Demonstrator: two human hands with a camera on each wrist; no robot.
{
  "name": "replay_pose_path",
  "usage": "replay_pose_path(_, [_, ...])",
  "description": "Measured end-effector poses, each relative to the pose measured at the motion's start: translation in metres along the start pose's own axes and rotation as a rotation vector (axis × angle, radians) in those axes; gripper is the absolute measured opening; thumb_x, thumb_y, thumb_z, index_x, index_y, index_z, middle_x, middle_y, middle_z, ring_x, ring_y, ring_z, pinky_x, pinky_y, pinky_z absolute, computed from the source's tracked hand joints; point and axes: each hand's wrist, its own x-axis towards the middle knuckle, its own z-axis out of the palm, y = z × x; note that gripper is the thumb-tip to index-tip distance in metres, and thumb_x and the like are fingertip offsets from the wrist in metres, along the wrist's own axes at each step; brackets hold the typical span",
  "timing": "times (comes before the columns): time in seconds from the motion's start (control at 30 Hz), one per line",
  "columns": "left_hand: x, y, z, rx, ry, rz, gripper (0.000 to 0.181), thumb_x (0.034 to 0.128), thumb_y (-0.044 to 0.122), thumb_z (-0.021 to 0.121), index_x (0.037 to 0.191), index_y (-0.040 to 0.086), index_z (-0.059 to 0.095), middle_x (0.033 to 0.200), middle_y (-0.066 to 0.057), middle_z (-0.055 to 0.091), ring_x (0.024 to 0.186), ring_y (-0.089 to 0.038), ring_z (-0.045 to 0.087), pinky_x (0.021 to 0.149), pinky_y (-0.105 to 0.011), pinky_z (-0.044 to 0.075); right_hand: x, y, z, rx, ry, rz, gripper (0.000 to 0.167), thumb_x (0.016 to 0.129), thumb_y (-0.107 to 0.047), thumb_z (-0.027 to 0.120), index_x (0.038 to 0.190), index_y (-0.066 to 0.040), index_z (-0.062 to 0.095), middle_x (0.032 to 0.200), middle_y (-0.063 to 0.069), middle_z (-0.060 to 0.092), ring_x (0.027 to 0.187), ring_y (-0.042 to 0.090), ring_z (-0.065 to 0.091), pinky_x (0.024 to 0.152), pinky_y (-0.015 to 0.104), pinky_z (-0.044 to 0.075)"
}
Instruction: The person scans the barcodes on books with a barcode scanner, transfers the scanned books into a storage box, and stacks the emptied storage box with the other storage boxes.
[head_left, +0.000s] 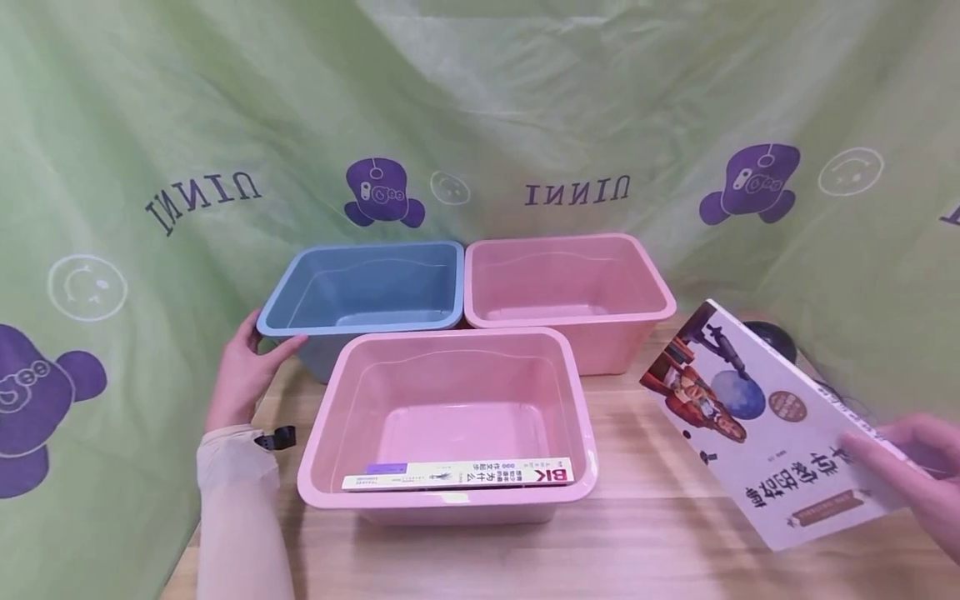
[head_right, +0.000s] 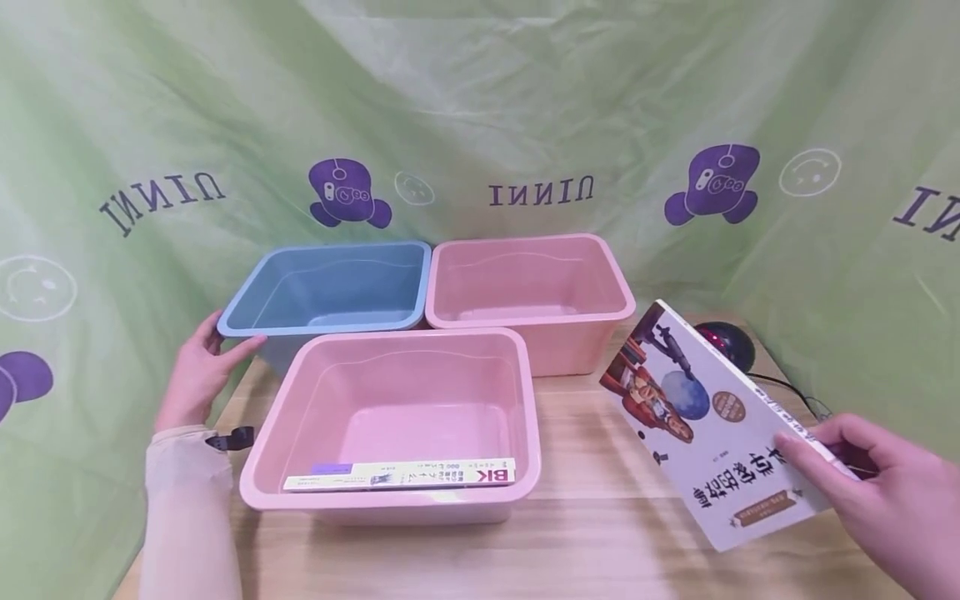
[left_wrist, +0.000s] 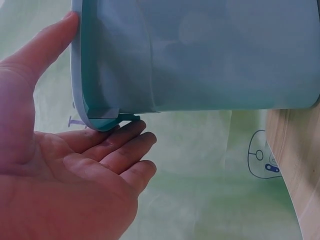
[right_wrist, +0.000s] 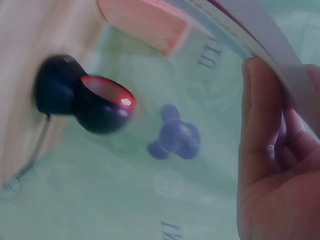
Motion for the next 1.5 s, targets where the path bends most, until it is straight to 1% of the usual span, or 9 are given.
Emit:
replay_pose_path(0.13, [0.001,-0.001,-0.001,-0.021,0.013,0.003,0.096,0.1027,0.036,0.084,0.179,0.018,0.029,0.181,-0.014,0.039,0.168,-0.022,0.036,0.112,-0.003,0.044,-0.006,0.003,0.009,-0.025,-0.060,0.059,0.032,0.100,0.008,0.074,0.080,-0.017,0.075,0.077,-0.035,0.074,0.065,-0.008,0.069,0.056,0.013,0.048])
replay_pose_path(0.27, [0.000,-0.002,-0.002,-0.021,0.011,-0.004,0.095,0.1034,0.036,0.083,0.179,0.019,0.028,0.182,-0.013,0.038,0.168,-0.022,0.036,0.106,0.000,0.044,-0.010,0.007,0.008,-0.118,-0.096,0.139,0.022,0.104,-0.005,0.077,0.083,-0.011,0.074,0.073,-0.036,0.072,0.064,-0.005,0.066,0.058,0.018,0.043])
replay_pose_path(0.53, [0.001,-0.002,0.002,-0.005,0.000,-0.001,0.093,0.1048,0.036,0.081,0.179,0.017,0.029,0.182,-0.014,0.039,0.168,-0.025,0.037,0.099,0.002,0.044,-0.013,0.020,0.003,-0.243,-0.151,0.214,0.023,0.107,-0.022,0.077,0.089,-0.008,0.074,0.073,-0.031,0.072,0.067,-0.003,0.061,0.062,0.023,0.040])
replay_pose_path(0.73, [0.000,-0.001,0.003,-0.004,-0.004,-0.014,0.095,0.1044,0.039,0.081,0.179,0.018,0.027,0.183,-0.013,0.037,0.171,-0.027,0.034,0.106,-0.001,0.044,-0.010,0.026,0.002,-0.312,-0.208,0.233,0.028,0.109,-0.031,0.075,0.095,-0.006,0.076,0.076,-0.032,0.072,0.073,-0.011,0.057,0.064,0.021,0.036])
replay_pose_path(1.0, [0.000,-0.002,0.002,-0.005,-0.003,-0.005,0.095,0.1044,0.039,0.081,0.179,0.018,0.026,0.183,-0.014,0.037,0.170,-0.026,0.035,0.101,0.001,0.044,-0.009,0.019,0.005,-0.248,-0.167,0.185,0.021,0.107,-0.020,0.077,0.091,-0.007,0.075,0.075,-0.035,0.071,0.068,-0.008,0.062,0.059,0.022,0.042])
replay_pose_path(1.17, [-0.002,-0.005,-0.001,0.006,0.000,-0.004,0.095,0.1042,0.039,0.081,0.179,0.019,0.027,0.182,-0.013,0.039,0.168,-0.027,0.037,0.104,-0.001,0.044,0.004,0.005,0.013,-0.106,-0.129,0.060,0.022,0.103,0.001,0.075,0.084,-0.010,0.073,0.079,-0.039,0.072,0.066,-0.009,0.069,0.057,0.015,0.048])
replay_pose_path(1.33, [-0.002,-0.003,-0.002,0.004,0.000,-0.013,0.097,0.1034,0.042,0.082,0.180,0.020,0.026,0.182,-0.012,0.038,0.168,-0.027,0.037,0.132,-0.031,0.041,0.023,-0.009,0.018,0.014,-0.104,-0.075,0.033,0.096,0.017,0.072,0.080,-0.011,0.075,0.084,-0.035,0.077,0.069,-0.012,0.073,0.058,0.010,0.054])
replay_pose_path(1.4, [-0.001,-0.002,-0.001,-0.003,0.000,-0.012,0.099,0.1029,0.043,0.082,0.180,0.021,0.025,0.183,-0.011,0.038,0.168,-0.028,0.036,0.136,-0.047,0.037,0.032,-0.016,0.017,0.025,-0.096,-0.082,0.034,0.095,0.018,0.072,0.080,-0.012,0.075,0.084,-0.036,0.077,0.069,-0.013,0.073,0.058,0.009,0.055])
replay_pose_path(1.5, [-0.002,-0.003,0.000,0.005,-0.006,-0.011,0.101,0.1021,0.046,0.083,0.180,0.021,0.025,0.182,-0.010,0.039,0.169,-0.029,0.037,0.137,-0.056,0.035,0.046,-0.028,0.013,0.009,-0.086,-0.081,0.034,0.096,0.015,0.073,0.081,-0.016,0.075,0.083,-0.036,0.076,0.068,-0.013,0.072,0.058,0.008,0.054])
